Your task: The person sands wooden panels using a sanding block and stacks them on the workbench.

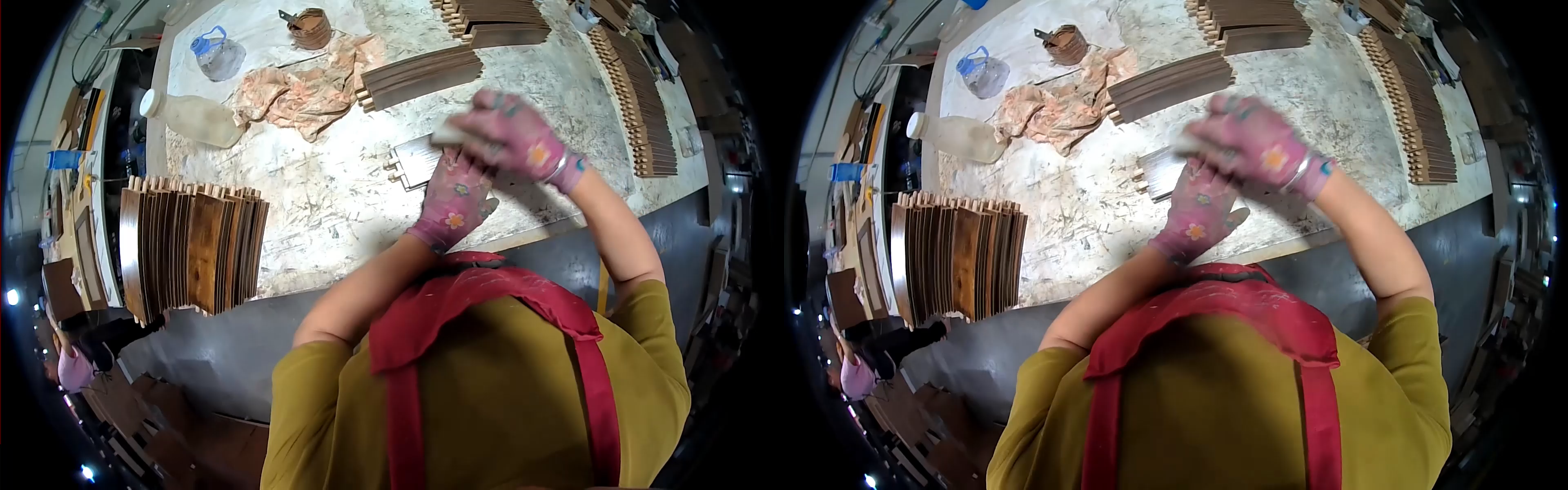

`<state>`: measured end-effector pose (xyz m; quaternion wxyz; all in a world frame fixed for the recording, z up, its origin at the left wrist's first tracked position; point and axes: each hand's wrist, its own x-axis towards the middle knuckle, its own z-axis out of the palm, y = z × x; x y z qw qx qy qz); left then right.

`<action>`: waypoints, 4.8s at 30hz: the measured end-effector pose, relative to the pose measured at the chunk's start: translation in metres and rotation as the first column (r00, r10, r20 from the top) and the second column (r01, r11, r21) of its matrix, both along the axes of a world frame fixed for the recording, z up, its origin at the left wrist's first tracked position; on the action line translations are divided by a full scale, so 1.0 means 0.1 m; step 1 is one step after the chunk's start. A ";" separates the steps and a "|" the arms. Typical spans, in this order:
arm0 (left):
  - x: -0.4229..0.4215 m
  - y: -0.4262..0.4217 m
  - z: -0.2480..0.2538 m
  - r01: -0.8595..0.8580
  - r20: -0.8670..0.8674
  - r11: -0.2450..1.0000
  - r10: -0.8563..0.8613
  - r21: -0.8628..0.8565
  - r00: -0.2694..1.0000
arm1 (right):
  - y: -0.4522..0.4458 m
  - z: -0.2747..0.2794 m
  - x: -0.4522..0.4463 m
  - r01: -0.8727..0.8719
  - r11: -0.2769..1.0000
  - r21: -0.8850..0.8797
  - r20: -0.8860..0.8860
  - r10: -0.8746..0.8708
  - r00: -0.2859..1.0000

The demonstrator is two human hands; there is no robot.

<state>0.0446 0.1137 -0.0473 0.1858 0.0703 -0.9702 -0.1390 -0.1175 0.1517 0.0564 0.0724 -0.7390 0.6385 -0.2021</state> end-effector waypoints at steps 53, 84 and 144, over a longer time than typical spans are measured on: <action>-0.10 -0.60 0.64 -0.125 0.401 0.983 0.061 0.136 0.914 | 0.29 -0.80 -0.53 0.793 0.568 0.218 0.976 -0.116 -0.185; -0.06 -0.64 0.54 -0.062 0.340 0.960 -0.036 0.273 0.940 | 0.63 -0.69 -0.14 0.692 0.683 0.234 0.570 -0.673 0.471; -0.42 -0.99 0.38 0.050 0.510 0.921 -0.258 0.386 0.821 | 0.90 -0.72 0.64 0.451 0.874 -0.181 -0.031 -0.464 0.885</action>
